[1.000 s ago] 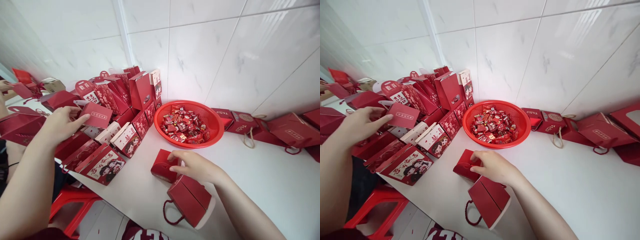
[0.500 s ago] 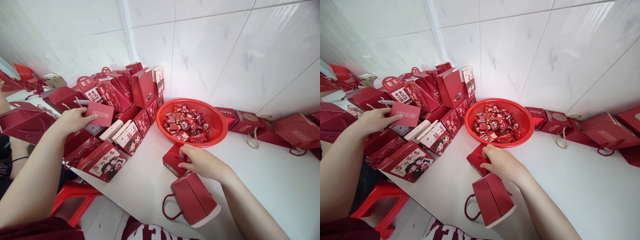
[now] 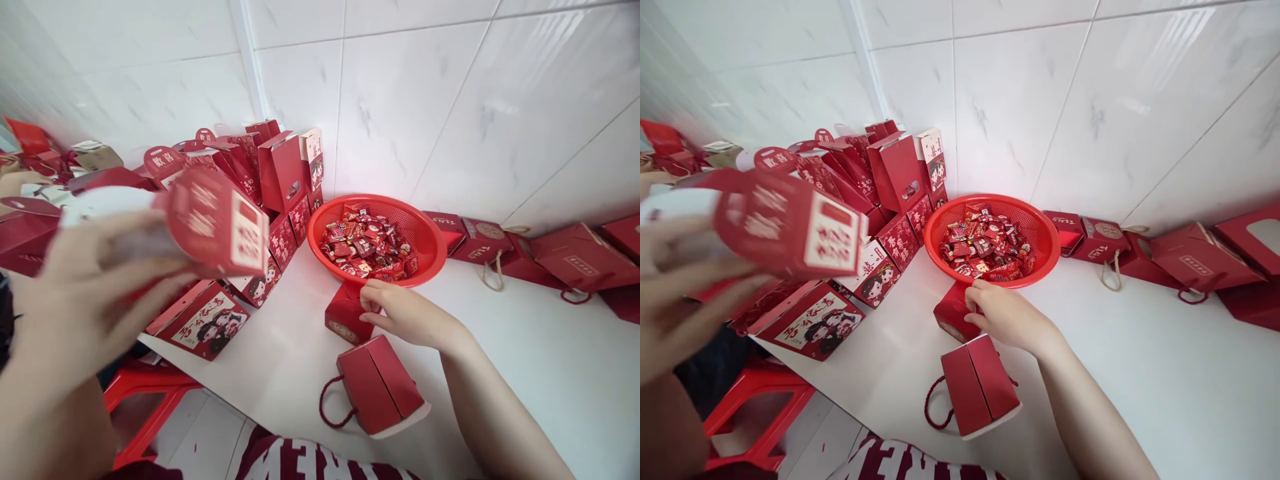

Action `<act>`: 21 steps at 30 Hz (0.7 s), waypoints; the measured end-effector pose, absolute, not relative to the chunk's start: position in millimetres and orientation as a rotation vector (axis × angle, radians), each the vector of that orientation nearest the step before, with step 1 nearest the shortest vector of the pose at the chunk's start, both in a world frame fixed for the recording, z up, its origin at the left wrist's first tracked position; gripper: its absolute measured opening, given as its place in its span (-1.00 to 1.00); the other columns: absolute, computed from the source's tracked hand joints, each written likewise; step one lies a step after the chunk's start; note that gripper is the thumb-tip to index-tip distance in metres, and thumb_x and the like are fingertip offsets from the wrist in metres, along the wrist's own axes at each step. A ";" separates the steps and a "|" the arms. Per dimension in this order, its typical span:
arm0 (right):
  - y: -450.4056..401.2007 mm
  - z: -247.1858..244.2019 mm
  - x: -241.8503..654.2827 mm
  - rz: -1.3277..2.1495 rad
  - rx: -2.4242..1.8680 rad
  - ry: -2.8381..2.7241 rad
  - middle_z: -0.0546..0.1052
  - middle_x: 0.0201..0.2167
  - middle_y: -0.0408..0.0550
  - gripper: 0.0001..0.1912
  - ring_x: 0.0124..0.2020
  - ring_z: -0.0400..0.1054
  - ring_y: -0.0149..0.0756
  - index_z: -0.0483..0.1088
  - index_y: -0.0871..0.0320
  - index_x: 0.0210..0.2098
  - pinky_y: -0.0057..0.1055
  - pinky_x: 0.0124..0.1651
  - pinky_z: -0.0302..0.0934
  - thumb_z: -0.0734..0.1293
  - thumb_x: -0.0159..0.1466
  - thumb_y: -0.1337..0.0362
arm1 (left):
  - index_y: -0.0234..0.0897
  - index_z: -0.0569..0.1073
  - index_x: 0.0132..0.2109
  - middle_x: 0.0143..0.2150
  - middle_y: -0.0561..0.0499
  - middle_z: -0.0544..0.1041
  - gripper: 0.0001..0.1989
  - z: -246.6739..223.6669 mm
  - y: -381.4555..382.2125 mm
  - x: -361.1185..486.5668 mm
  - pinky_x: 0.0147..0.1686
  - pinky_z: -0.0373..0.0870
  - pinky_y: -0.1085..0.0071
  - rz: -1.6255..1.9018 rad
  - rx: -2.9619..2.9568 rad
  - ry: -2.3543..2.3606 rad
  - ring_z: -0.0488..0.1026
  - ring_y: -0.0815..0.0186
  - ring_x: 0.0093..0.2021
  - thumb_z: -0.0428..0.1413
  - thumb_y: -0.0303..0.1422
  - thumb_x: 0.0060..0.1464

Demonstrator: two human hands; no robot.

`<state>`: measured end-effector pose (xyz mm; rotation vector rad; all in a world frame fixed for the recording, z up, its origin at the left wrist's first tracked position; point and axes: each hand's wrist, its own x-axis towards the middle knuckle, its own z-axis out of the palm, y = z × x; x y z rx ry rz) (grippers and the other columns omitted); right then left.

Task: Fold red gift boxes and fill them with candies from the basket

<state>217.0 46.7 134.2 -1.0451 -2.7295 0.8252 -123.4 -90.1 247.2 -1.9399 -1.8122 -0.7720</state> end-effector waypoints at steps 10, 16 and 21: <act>52.0 138.3 237.5 0.830 -1.146 -2.743 0.47 -0.36 -0.12 -0.85 -0.38 0.34 -0.30 0.29 0.10 -0.39 -0.38 -0.33 0.12 0.24 0.32 0.26 | -0.05 0.55 -0.02 0.35 -0.01 0.28 -0.61 97.0 -83.4 -83.7 0.28 0.19 0.06 -0.485 -2.430 -1.643 0.17 0.13 0.36 -0.05 -0.57 0.24; 50.9 137.7 231.6 0.879 -1.172 -2.674 0.52 -0.33 -0.10 -0.88 -0.36 0.37 -0.28 0.34 0.09 -0.34 -0.37 -0.33 0.16 0.23 0.31 0.24 | -0.10 0.14 0.37 0.47 -0.10 -0.05 -0.44 89.8 -90.8 -54.3 0.36 0.04 -0.05 -0.801 -2.325 -1.985 -0.08 -0.01 0.45 0.01 -0.29 0.27; 46.5 145.6 228.3 0.876 -1.078 -2.511 0.54 -0.27 -0.09 -0.88 -0.32 0.40 -0.29 0.36 0.08 -0.21 -0.36 -0.27 0.23 0.23 0.34 0.21 | -0.24 -0.28 0.45 0.46 -0.31 -0.08 0.12 70.8 -93.4 -32.6 0.34 0.04 -0.11 -1.185 -2.185 -2.115 -0.05 -0.14 0.43 0.23 0.01 0.01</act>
